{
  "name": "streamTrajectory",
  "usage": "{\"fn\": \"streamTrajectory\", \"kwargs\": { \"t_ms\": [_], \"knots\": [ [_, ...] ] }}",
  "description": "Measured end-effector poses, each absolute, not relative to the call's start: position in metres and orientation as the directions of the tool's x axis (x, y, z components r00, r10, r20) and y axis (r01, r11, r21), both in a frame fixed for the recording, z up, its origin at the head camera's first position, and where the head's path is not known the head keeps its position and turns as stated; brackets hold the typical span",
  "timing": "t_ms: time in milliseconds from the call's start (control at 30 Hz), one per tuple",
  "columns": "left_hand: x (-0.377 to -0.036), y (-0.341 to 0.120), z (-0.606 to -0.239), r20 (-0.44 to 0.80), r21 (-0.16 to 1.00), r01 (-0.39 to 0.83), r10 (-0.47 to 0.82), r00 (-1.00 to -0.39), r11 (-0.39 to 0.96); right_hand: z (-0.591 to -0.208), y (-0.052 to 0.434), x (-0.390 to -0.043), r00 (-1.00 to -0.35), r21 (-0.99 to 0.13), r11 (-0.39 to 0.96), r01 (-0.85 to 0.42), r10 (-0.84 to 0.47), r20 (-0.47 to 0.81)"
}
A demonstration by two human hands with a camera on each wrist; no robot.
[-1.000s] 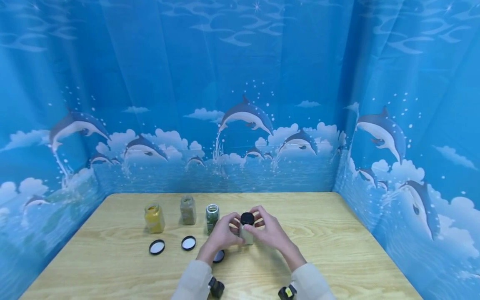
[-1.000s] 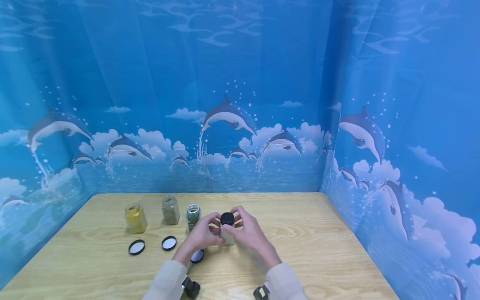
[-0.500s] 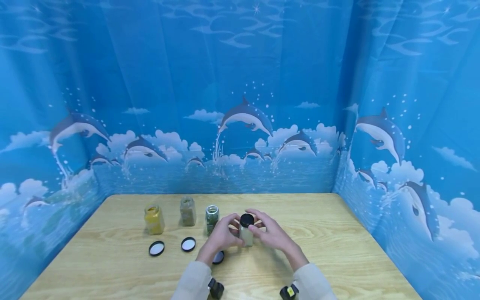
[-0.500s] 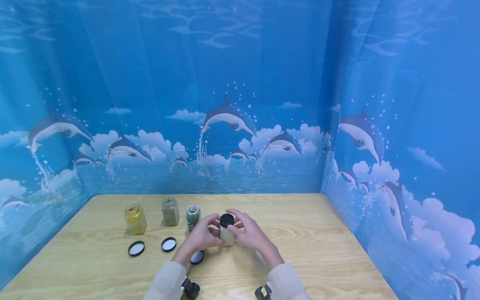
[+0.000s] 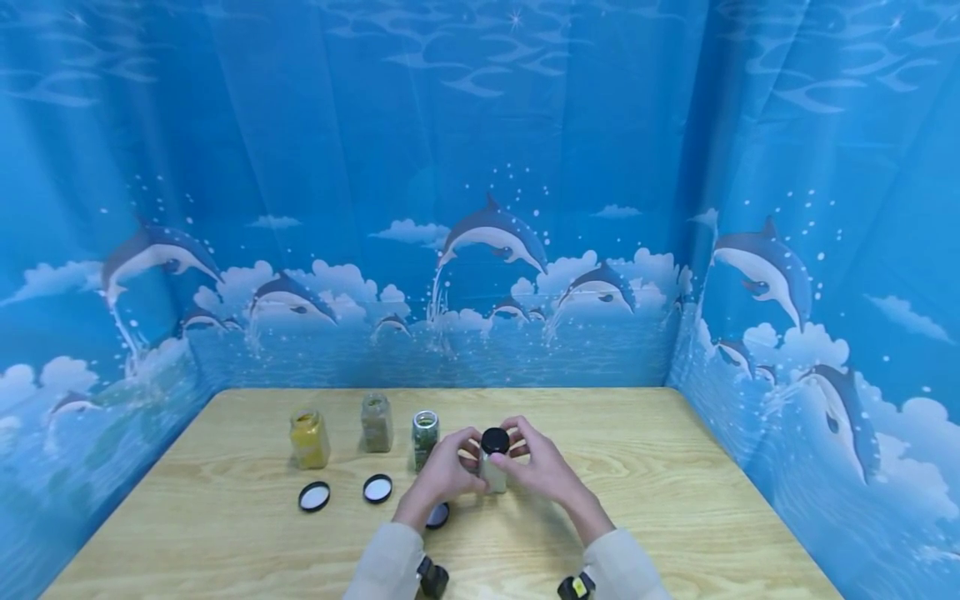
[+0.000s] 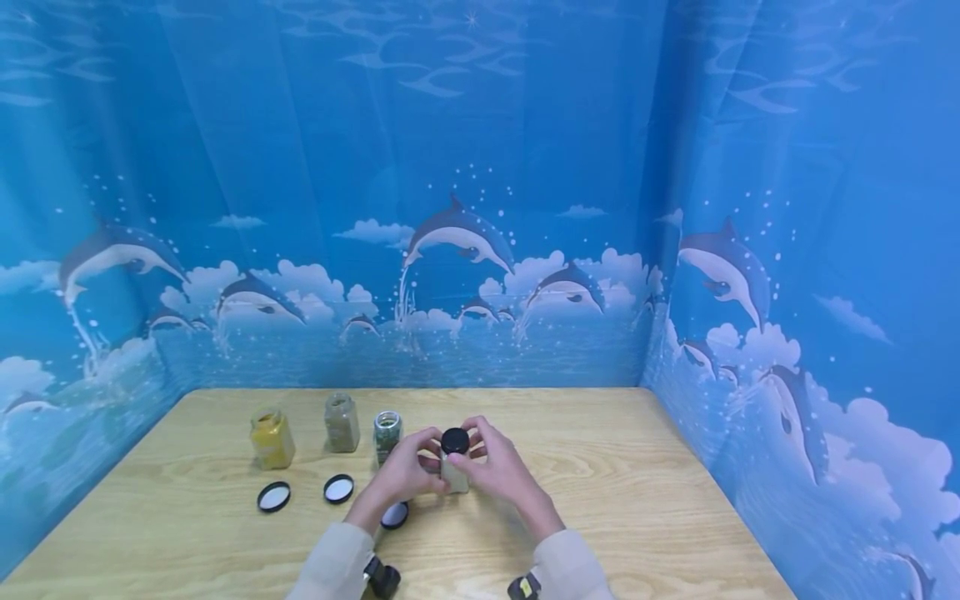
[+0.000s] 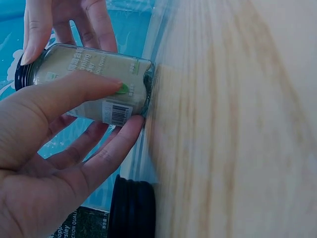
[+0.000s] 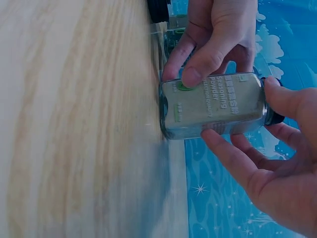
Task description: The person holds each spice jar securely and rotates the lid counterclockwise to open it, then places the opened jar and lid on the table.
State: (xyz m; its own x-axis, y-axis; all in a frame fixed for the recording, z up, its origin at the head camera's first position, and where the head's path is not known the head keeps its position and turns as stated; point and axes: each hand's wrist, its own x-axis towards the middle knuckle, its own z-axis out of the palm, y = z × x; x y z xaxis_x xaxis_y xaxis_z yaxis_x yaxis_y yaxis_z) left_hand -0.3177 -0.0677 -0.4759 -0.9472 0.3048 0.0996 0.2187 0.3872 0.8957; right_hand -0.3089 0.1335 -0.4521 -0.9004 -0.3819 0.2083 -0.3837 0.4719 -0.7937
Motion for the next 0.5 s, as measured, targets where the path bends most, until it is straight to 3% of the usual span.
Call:
{"fn": "streamTrajectory", "kwargs": {
  "t_ms": [267, 500],
  "knots": [
    [-0.3176, -0.0676, -0.4757, 0.104, 0.887, 0.228, 0.308, -0.946, 0.402, -0.4477, 0.1423, -0.3092, -0.851, -0.809, 0.413, -0.419, -0.490, 0.190],
    [-0.3171, -0.0667, -0.4756, 0.107, 0.888, 0.230, 0.307, -0.946, 0.399, -0.4464, 0.1434, -0.3105, -0.850, -0.832, 0.401, -0.382, -0.506, 0.146]
  ]
}}
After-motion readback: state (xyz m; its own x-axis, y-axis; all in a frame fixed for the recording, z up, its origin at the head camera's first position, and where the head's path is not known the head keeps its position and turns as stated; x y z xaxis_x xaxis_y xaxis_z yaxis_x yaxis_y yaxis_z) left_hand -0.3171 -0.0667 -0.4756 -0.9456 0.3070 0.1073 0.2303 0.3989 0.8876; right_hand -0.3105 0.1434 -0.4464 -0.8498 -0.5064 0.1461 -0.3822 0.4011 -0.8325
